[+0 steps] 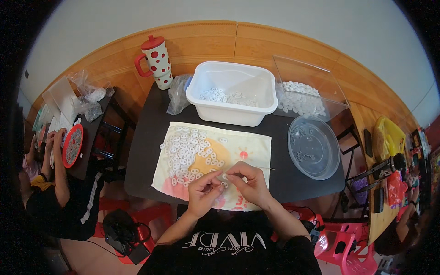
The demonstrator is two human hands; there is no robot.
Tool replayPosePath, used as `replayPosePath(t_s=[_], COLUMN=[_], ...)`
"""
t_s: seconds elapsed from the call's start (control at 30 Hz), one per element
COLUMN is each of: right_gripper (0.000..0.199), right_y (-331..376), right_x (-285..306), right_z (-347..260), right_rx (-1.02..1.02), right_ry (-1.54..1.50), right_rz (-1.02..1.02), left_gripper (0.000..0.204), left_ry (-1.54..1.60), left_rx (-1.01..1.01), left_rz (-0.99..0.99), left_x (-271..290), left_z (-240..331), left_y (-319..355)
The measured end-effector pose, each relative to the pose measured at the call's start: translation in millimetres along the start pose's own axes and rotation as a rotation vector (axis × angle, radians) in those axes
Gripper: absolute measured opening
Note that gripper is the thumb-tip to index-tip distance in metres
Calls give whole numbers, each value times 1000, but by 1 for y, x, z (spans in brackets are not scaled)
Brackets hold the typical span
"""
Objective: Inspecting and sorting small white plastic ring components into different containers at a table.
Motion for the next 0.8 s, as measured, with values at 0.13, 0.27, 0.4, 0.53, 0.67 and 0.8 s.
replayPosePath(t_s=[0.13,0.27,0.4,0.53,0.67,0.8], right_gripper=[13,13,13,16,19,20], right_y=[0,0,2,4,7,9], right_x=[0,1,-1,0,4,7], right_z=[0,0,1,2,6,7], right_rx=[11,4,21,-47,-112,-117], right_ry=[35,45,100,32,-13,2], right_rz=[-5,-9,-89,-81,-72,-94], left_gripper=[44,43,43,42,41,41], left_ry=[-9,-4,4,-10,40,-187], left_rx=[-10,-14,-13,-19,-45,-176], left_rz=[0,12,17,21,-9,-1], left_x=[1,2,2,1,-1,-5], left_z=[-4,-4,-4,-5,-6,5], left_y=[0,1,0,0,-1,0])
Point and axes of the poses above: each hand's wrist, its own y-axis away from the middle knuckle, its own x-axis out of the back of the hand, z = x × y, the point moved 4 cm from there along -y, towards the middle knuckle, and after that the axes turned 11 degrees about z, right-handed, at the moved point
